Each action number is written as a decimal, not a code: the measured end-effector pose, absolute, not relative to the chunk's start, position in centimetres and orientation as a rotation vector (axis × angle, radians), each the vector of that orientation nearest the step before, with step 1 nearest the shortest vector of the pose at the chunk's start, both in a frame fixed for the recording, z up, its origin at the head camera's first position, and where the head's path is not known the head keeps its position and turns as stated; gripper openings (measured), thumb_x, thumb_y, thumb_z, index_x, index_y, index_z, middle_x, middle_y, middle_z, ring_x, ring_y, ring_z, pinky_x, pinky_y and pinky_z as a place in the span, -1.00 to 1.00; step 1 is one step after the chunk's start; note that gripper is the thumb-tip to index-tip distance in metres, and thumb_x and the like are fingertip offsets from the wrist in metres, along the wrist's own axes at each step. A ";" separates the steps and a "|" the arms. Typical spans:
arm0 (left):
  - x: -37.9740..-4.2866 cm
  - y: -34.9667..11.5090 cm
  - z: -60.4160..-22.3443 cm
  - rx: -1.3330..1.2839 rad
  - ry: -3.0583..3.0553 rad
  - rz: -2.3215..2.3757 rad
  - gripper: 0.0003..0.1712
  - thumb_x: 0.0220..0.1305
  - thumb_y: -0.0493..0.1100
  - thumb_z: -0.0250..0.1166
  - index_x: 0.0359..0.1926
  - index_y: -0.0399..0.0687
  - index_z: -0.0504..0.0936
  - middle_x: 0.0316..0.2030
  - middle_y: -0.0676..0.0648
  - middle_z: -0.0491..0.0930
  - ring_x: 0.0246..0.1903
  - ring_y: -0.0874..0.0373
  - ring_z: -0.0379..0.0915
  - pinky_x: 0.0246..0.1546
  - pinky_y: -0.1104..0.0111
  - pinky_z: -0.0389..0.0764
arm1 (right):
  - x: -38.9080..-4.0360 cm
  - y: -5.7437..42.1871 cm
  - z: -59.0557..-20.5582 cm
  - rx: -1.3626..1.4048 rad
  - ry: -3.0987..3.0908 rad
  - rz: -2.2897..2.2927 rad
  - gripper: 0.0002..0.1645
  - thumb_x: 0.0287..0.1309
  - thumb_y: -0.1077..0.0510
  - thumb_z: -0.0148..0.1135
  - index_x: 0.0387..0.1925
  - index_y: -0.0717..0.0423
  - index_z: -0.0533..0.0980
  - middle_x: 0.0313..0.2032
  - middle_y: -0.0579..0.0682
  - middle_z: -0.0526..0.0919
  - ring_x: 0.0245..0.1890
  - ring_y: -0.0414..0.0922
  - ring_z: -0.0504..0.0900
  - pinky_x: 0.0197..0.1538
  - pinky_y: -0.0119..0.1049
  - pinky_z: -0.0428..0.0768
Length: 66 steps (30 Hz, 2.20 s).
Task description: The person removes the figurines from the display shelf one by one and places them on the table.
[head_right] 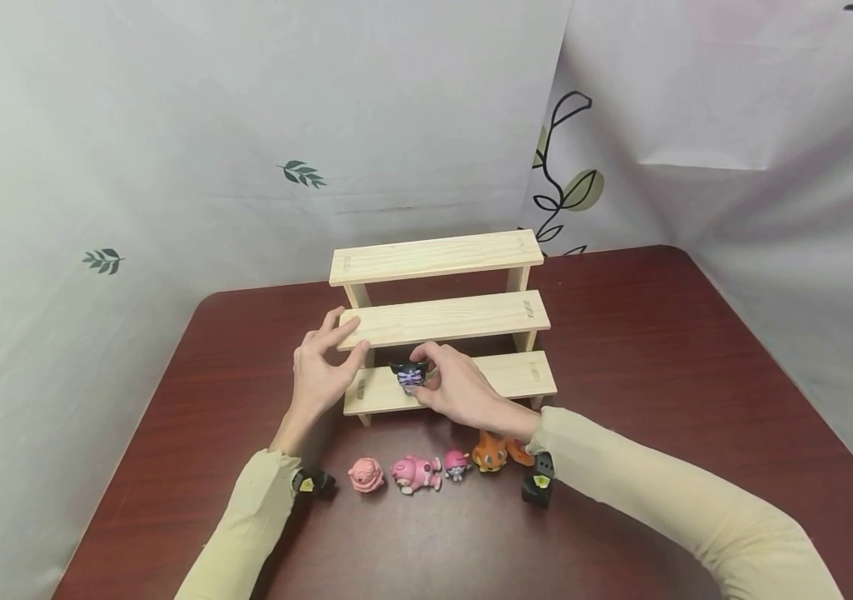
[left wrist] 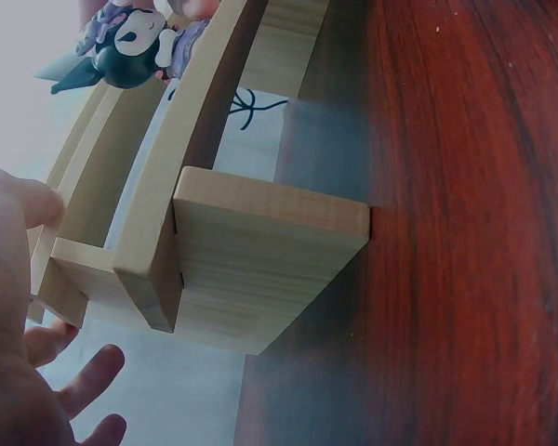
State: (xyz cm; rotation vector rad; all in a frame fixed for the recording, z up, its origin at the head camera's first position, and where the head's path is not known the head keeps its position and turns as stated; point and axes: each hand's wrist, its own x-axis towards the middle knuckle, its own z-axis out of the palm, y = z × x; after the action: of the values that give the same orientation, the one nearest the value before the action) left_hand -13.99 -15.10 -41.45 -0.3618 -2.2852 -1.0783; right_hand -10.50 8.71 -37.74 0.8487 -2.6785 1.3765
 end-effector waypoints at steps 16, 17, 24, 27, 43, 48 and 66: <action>-13.9 -15.1 -41.5 -0.343 -2.315 -1.077 -0.56 0.14 -0.02 0.43 0.06 -0.02 0.76 0.23 -0.10 0.54 -0.09 -0.20 0.50 -0.04 -0.13 0.35 | -10.7 8.7 -37.9 0.857 -2.733 1.359 -0.57 0.07 0.27 0.46 -0.01 0.11 0.52 -0.31 -0.04 0.68 -0.43 -0.26 0.63 -0.30 -0.29 0.58; -13.9 -15.1 -41.5 -0.342 -2.317 -1.076 -0.56 0.14 -0.02 0.43 0.06 -0.02 0.76 0.24 -0.10 0.54 -0.09 -0.20 0.50 -0.03 -0.13 0.35 | -10.7 8.7 -37.9 0.851 -2.739 1.353 -0.57 0.07 0.27 0.46 -0.01 0.10 0.53 -0.32 -0.05 0.68 -0.44 -0.27 0.63 -0.30 -0.29 0.58; -13.9 -15.1 -41.4 -0.344 -2.307 -1.074 -0.54 0.13 -0.02 0.44 0.06 -0.02 0.75 0.23 -0.08 0.55 -0.09 -0.19 0.50 -0.03 -0.12 0.35 | -10.7 8.8 -37.9 0.879 -2.727 1.338 -0.60 0.09 0.28 0.44 -0.02 0.10 0.54 -0.37 -0.09 0.66 -0.47 -0.27 0.59 -0.35 -0.29 0.55; -13.9 -15.1 -41.4 -0.348 -2.305 -1.070 -0.54 0.13 -0.02 0.44 0.07 -0.03 0.75 0.24 -0.09 0.54 -0.09 -0.19 0.50 -0.02 -0.13 0.34 | -10.7 8.8 -37.9 0.902 -2.709 1.353 -0.60 0.09 0.31 0.43 -0.02 0.12 0.53 -0.36 -0.07 0.67 -0.47 -0.26 0.60 -0.36 -0.30 0.56; -13.9 -15.0 -41.4 -0.340 -2.310 -1.078 -0.56 0.14 -0.02 0.43 0.06 -0.02 0.76 0.23 -0.09 0.55 -0.08 -0.19 0.50 0.00 -0.13 0.33 | -10.7 9.8 -38.0 0.937 -2.683 1.357 -0.61 0.10 0.31 0.42 -0.02 0.11 0.52 -0.33 -0.06 0.67 -0.45 -0.23 0.61 -0.36 -0.29 0.57; -14.0 -15.0 -41.4 -0.347 -2.305 -1.075 -0.56 0.14 -0.03 0.43 0.06 -0.02 0.76 0.22 -0.09 0.55 -0.09 -0.20 0.51 -0.01 -0.13 0.34 | -10.6 10.3 -37.9 0.948 -2.687 1.364 -0.59 0.11 0.33 0.40 -0.01 0.12 0.51 -0.36 -0.07 0.66 -0.47 -0.23 0.61 -0.39 -0.29 0.57; -13.9 -15.0 -41.5 -0.354 -2.301 -1.073 -0.56 0.14 -0.03 0.42 0.06 -0.02 0.75 0.22 -0.10 0.55 -0.12 -0.19 0.51 -0.03 -0.13 0.34 | -9.7 12.6 -37.5 0.916 -2.729 1.388 -0.60 0.17 0.31 0.37 0.02 0.10 0.48 -0.37 -0.05 0.66 -0.52 -0.19 0.63 -0.47 -0.30 0.58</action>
State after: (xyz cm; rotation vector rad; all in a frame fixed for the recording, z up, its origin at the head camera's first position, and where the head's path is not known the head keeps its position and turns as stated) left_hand -13.93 -15.01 -41.47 -0.3537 -2.3015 -1.0731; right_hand -9.74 12.58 -37.53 0.9160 -2.7288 1.3883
